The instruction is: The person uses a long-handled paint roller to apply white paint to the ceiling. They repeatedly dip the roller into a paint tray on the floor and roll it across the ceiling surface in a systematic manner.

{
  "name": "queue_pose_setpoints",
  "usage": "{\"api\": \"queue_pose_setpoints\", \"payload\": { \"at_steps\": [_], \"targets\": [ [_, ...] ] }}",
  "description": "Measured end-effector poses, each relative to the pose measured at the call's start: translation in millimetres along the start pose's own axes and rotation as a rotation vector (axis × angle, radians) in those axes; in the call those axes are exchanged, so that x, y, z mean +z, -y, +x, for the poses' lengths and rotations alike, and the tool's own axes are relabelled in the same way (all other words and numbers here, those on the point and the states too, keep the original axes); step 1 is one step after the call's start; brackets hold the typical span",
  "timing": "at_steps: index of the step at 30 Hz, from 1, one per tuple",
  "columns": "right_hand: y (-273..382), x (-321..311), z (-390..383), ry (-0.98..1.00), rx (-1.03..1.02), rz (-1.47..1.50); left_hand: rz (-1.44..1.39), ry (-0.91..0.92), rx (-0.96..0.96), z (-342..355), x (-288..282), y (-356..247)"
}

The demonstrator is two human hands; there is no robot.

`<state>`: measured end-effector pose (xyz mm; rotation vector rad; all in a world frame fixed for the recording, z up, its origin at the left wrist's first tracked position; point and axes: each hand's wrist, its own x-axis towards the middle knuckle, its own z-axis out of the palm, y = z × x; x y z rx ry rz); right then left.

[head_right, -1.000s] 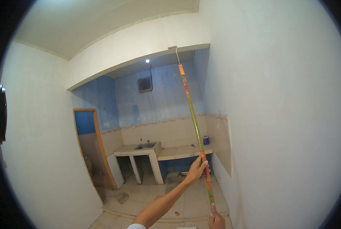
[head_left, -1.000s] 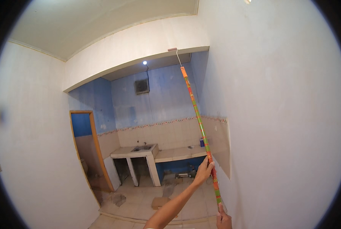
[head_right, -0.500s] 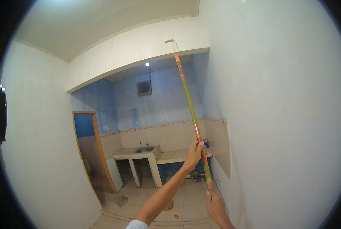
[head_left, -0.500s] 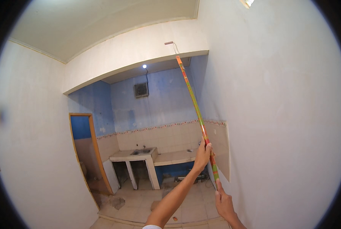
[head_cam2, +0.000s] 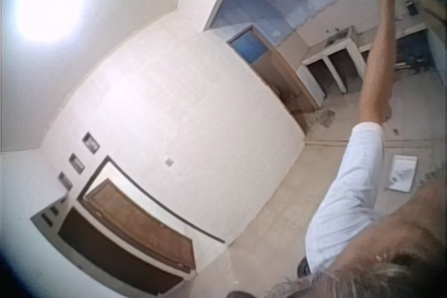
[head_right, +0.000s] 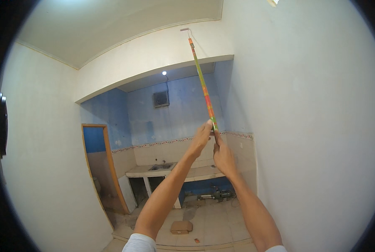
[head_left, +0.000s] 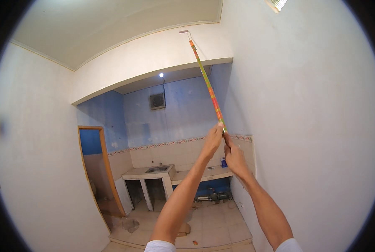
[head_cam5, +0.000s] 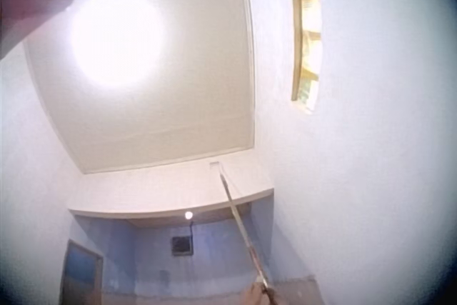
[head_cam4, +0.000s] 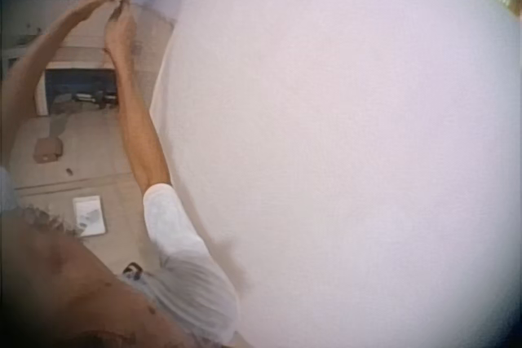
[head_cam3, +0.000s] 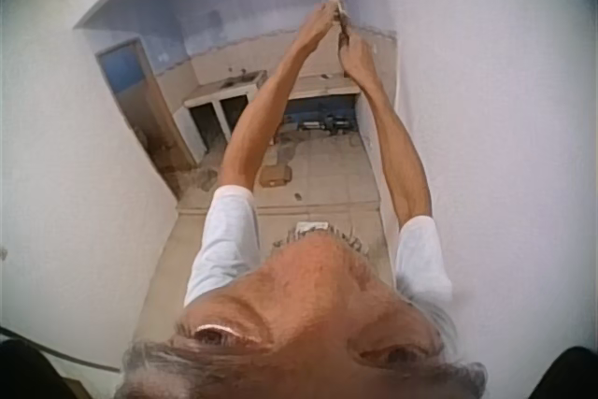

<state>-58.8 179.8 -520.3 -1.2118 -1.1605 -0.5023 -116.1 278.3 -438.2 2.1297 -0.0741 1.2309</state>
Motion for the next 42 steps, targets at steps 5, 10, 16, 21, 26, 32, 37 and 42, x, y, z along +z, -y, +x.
{"api": "queue_pose_setpoints", "payload": {
  "at_steps": [5,10,16,21,26,32,37,42],
  "targets": [
    [7,-11,57,-0.011,-0.099,0.009,-0.009,0.024,0.026,19,-2,-29],
    [30,-4,85,-0.006,0.014,0.068,0.032,0.007,0.035,38,-17,-19],
    [20,-3,80,-0.082,-0.110,-0.016,0.038,0.028,-0.020,39,-15,-26],
    [14,5,76,-0.097,-0.104,0.012,0.132,-0.036,0.093,32,-12,-36],
    [28,-5,104,0.021,-0.021,0.020,0.058,0.000,0.107,35,-13,-17],
    [47,-17,125,0.108,0.123,0.076,0.177,0.033,0.060,49,-20,-31],
    [-1,6,98,0.053,0.006,-0.003,0.209,0.003,0.076,53,-16,-13],
    [-31,8,19,0.024,0.028,-0.038,0.115,0.057,0.056,55,1,22]
  ]
}}
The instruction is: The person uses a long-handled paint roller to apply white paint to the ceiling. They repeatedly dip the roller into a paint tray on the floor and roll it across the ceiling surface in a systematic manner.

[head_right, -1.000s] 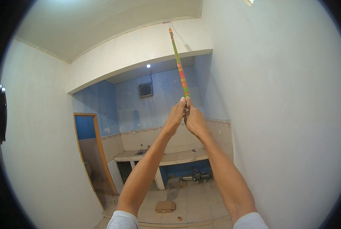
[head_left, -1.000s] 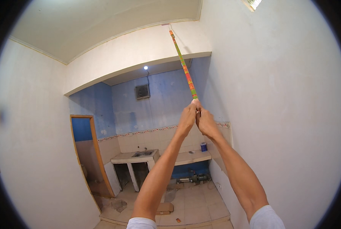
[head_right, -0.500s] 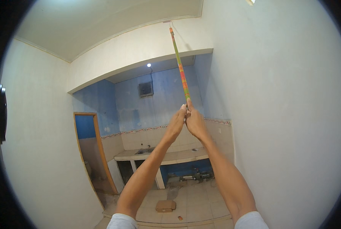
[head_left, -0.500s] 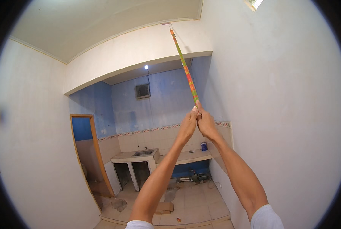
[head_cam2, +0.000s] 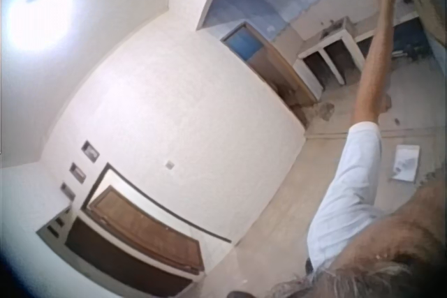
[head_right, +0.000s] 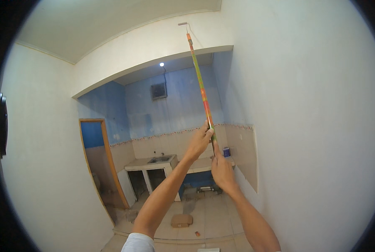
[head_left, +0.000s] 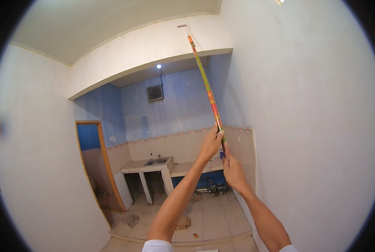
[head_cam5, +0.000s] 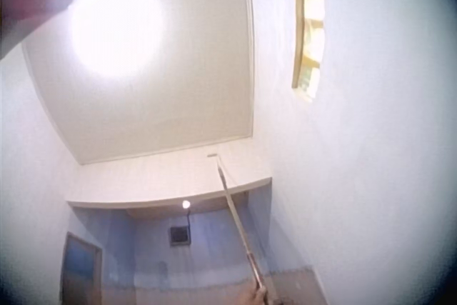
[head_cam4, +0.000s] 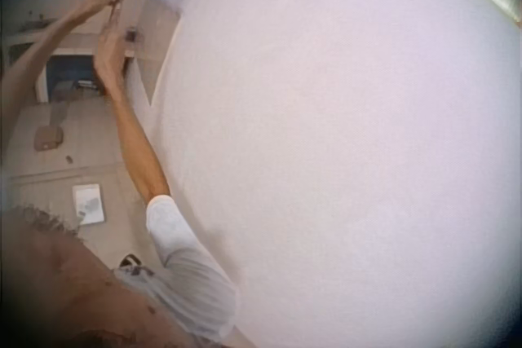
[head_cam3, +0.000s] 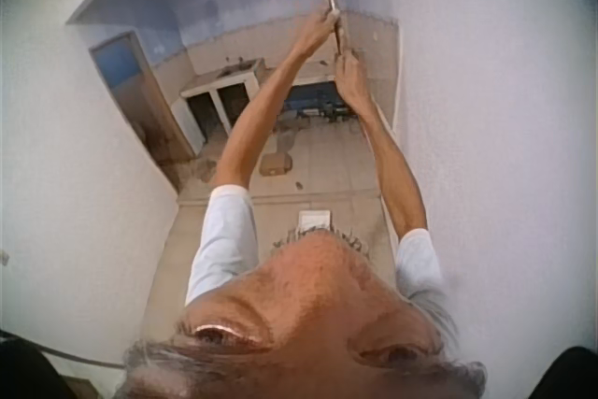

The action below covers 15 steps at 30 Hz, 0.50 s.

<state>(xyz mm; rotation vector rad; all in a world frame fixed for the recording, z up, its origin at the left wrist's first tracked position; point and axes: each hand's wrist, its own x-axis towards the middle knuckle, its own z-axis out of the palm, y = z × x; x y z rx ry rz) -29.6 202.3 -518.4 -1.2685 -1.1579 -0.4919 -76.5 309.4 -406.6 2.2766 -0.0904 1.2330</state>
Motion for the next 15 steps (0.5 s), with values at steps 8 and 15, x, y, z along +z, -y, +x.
{"api": "queue_pose_setpoints", "payload": {
  "at_steps": [8,15],
  "targets": [
    [0,-4,-135,0.193,0.243,-0.065,0.012,-0.051,-0.129,-28,18,50],
    [-29,2,-237,0.159,0.251,-0.049,-0.124,-0.028,-0.185,-58,35,81]
  ]
}}
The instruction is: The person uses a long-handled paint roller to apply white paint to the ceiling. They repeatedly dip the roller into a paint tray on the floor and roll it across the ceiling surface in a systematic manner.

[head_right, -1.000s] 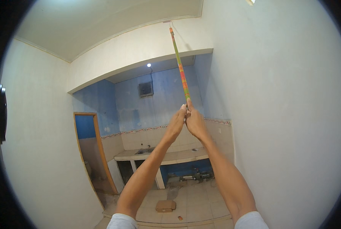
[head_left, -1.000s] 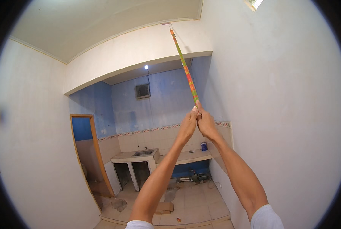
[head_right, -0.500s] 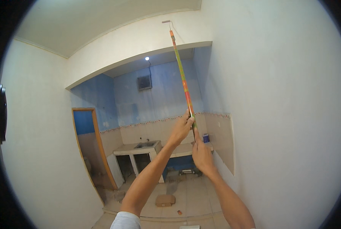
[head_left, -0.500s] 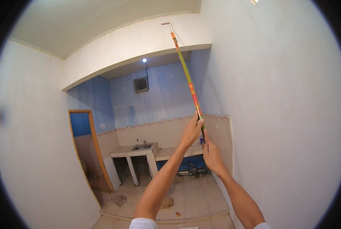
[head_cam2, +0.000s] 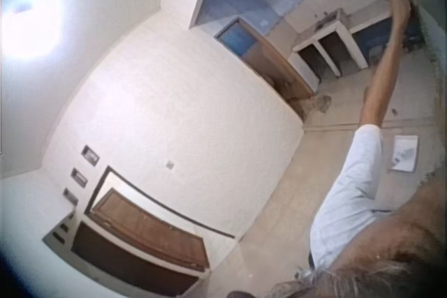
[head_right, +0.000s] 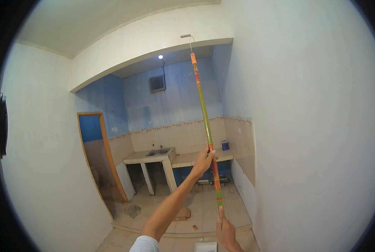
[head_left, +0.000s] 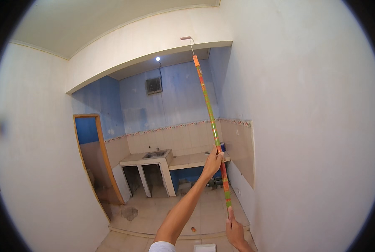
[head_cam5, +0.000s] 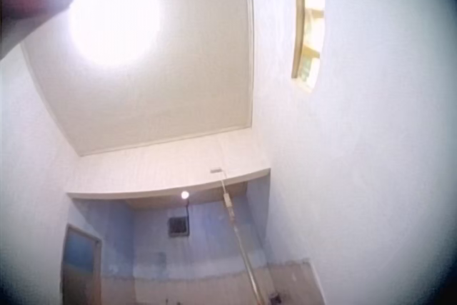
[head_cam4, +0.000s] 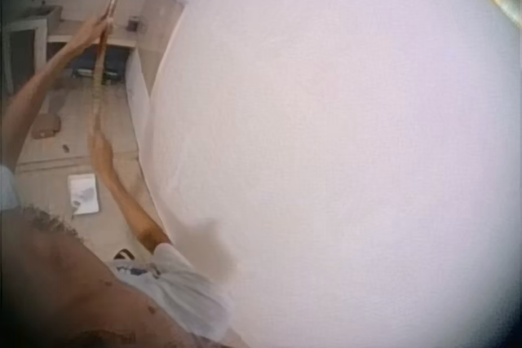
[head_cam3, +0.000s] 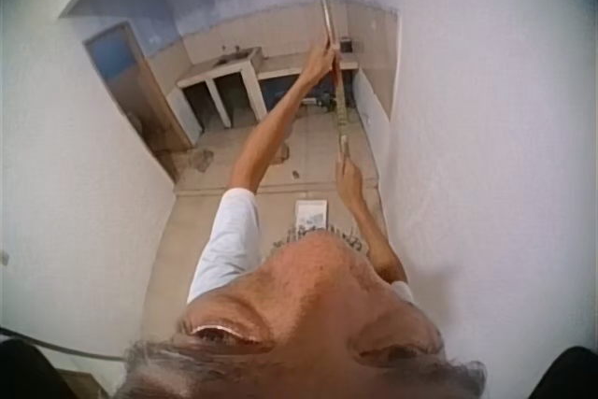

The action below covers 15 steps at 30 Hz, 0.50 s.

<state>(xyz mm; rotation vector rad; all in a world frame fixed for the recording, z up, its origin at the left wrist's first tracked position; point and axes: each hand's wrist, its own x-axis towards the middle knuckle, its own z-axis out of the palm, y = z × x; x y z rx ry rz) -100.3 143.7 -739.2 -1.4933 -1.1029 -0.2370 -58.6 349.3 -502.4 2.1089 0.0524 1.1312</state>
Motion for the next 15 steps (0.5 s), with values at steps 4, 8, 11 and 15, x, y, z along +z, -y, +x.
{"api": "queue_pose_setpoints", "payload": {
  "at_steps": [4,8,11,15],
  "targets": [
    [-21,14,-38,0.102,0.119,-0.030,-0.153,0.082,-0.124,-6,-14,-18],
    [7,2,-49,-0.050,-0.035,0.005,-0.259,0.075,-0.143,-23,-13,-28],
    [3,3,-57,-0.083,-0.056,0.002,-0.300,0.055,-0.137,-33,-6,-37],
    [9,0,-56,0.010,0.049,0.025,-0.267,0.069,-0.139,-23,-14,-33]
  ]
}}
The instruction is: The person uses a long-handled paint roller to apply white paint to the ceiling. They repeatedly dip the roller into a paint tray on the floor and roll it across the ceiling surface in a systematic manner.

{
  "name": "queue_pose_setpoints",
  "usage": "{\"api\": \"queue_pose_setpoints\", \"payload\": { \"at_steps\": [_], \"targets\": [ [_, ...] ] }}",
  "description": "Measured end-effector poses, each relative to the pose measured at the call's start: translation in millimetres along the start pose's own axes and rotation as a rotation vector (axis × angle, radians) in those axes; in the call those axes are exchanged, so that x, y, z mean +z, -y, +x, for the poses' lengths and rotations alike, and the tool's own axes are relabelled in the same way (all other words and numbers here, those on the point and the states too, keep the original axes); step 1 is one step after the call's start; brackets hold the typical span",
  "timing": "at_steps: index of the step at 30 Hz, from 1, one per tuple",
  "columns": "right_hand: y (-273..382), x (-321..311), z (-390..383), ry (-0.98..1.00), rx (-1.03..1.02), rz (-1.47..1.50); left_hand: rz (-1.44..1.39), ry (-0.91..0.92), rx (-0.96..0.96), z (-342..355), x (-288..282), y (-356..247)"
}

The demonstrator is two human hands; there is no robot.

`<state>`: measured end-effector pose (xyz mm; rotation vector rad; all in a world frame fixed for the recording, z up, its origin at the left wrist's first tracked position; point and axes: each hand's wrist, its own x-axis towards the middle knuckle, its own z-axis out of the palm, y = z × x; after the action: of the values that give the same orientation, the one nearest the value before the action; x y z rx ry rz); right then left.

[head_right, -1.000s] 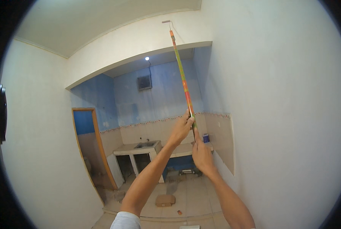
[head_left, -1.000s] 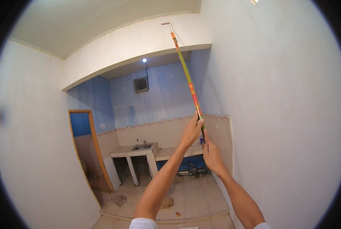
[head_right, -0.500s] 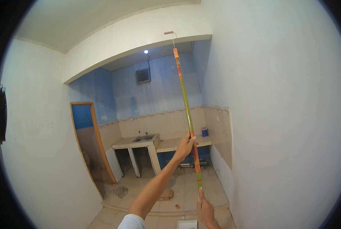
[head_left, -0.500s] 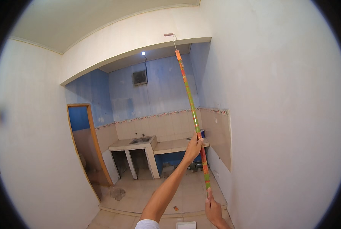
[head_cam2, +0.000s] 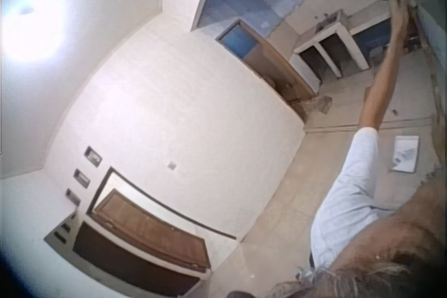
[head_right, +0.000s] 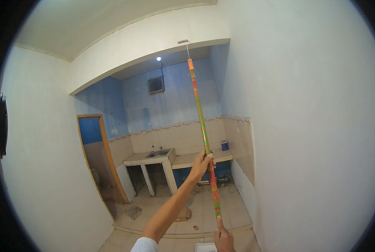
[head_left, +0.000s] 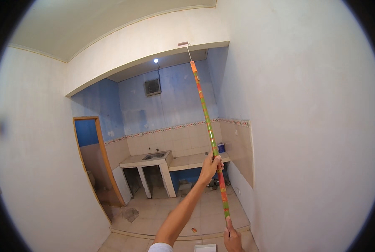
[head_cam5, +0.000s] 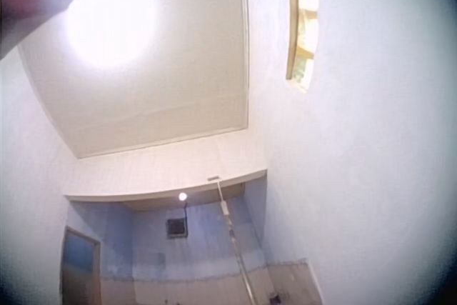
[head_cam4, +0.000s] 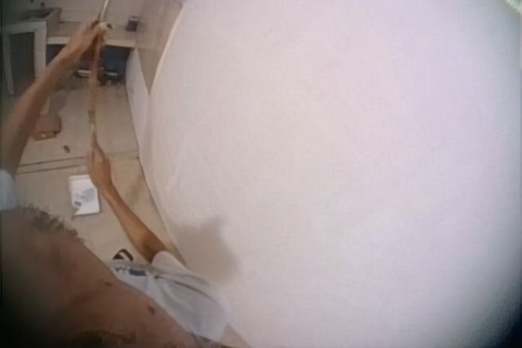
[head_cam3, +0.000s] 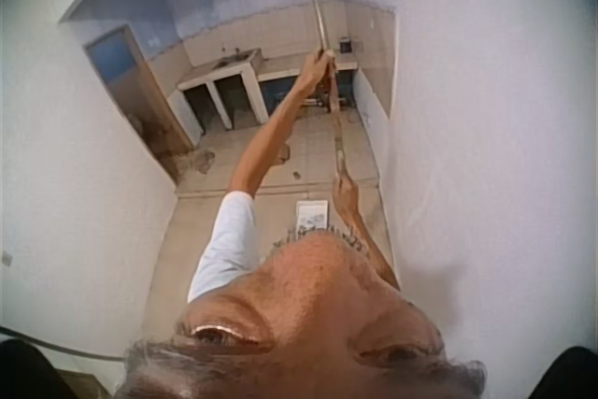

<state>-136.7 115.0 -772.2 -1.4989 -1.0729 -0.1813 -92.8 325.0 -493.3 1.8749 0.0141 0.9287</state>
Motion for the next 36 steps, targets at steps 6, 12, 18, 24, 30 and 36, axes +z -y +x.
{"api": "queue_pose_setpoints", "payload": {
  "at_steps": [6,12,18,24,30,36],
  "targets": [
    [30,11,44,-0.025,-0.080,0.061,-0.028,-0.074,0.116,-1,0,-4],
    [40,2,43,0.023,-0.025,0.058,0.069,-0.028,0.099,4,-14,-2],
    [-12,22,-21,-0.015,0.030,0.116,-0.053,-0.047,-0.043,-16,4,7],
    [4,9,-42,-0.145,-0.091,0.049,-0.060,-0.036,-0.060,-43,16,-13],
    [9,7,-53,-0.172,-0.045,0.104,-0.123,0.077,-0.030,-42,21,-26],
    [2,10,-51,-0.203,-0.208,0.094,-0.118,0.078,0.077,-36,20,-14]
  ]
}}
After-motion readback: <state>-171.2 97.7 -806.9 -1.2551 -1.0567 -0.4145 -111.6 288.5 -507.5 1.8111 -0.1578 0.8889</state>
